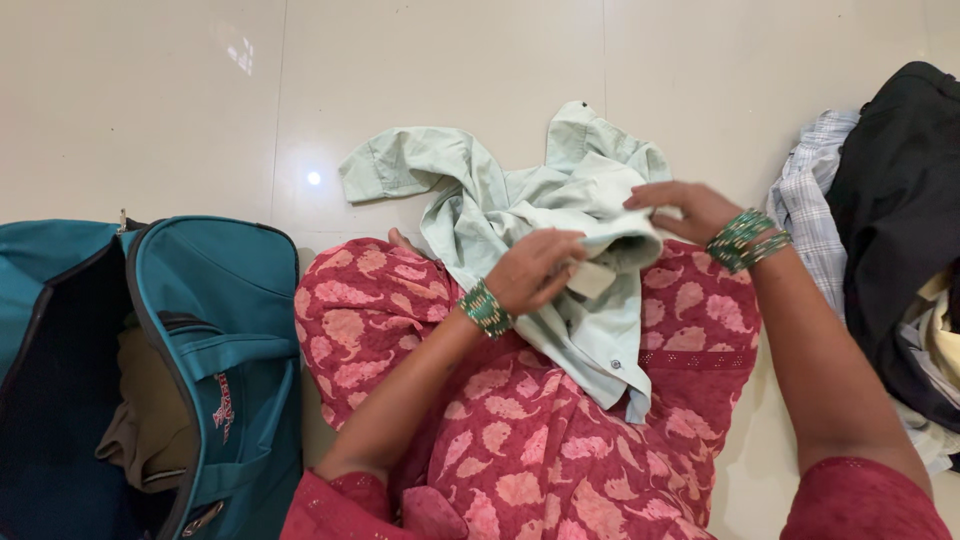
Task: The person buttons a light green shirt by hand while sitting on the floor, handling the collar and sleeve buttons one at a time.
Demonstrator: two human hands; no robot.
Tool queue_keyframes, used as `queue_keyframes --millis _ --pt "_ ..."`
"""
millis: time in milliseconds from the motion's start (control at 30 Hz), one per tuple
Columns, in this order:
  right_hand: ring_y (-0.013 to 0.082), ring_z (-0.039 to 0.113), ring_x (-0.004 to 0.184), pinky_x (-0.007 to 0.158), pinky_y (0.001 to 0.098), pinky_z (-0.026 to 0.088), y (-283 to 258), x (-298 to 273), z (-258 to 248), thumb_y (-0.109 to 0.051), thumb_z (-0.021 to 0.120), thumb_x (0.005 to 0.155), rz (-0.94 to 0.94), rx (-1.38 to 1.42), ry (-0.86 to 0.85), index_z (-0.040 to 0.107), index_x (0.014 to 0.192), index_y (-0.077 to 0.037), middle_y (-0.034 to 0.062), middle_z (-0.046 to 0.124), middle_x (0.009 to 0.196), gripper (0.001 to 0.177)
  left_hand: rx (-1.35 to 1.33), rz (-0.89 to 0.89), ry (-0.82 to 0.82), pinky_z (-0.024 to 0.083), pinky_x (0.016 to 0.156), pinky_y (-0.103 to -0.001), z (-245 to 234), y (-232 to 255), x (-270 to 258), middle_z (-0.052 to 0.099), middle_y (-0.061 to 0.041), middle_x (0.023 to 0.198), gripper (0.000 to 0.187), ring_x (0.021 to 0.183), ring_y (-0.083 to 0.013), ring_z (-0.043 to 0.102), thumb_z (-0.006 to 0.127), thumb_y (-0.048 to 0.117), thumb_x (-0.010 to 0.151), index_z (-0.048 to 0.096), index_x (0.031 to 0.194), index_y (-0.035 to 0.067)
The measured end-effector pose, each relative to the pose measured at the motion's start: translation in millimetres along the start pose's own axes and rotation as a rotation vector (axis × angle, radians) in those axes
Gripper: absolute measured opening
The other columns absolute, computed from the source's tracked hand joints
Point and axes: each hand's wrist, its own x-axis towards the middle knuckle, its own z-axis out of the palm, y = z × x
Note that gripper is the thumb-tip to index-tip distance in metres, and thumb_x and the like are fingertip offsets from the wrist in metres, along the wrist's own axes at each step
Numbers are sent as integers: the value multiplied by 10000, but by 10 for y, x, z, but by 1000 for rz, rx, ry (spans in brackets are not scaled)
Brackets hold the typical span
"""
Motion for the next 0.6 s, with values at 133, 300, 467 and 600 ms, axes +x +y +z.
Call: queue_keyframes --millis 133,300,467,600 --pt "242 695 855 789 367 552 -276 41 -402 -104 649 975 243 9 183 674 1206 -42 120 735 969 241 -73 -172 25 489 1033 -432 -121 -145 319 654 -135 1363 752 1150 -305 646 647 451 997 302 1549 75" --pt "167 606 750 677 333 496 -720 138 -879 -168 601 1073 166 -3 345 651 1122 -20 114 654 820 164 160 -31 -49 416 1070 -518 -336 -364 529 663 -219 1243 974 1165 -368 632 767 586 821 328 1480 19" --pt "108 563 738 672 271 463 -1013 119 -1301 -217 598 1219 22 -3 524 651 1135 -13 66 630 808 226 162 -167 -258 510 1028 -435 -334 -634 616 706 -205 1224 739 1176 -375 640 776 528 915 469 1430 96" --pt "100 632 756 671 260 492 -1253 53 -1704 -235 605 1188 0 -167 546 658 1149 -11 60 665 849 234 -134 -200 -113 545 960 -424 -458 -682 783 688 -185 1221 654 1123 -347 679 728 349 925 472 1455 63"
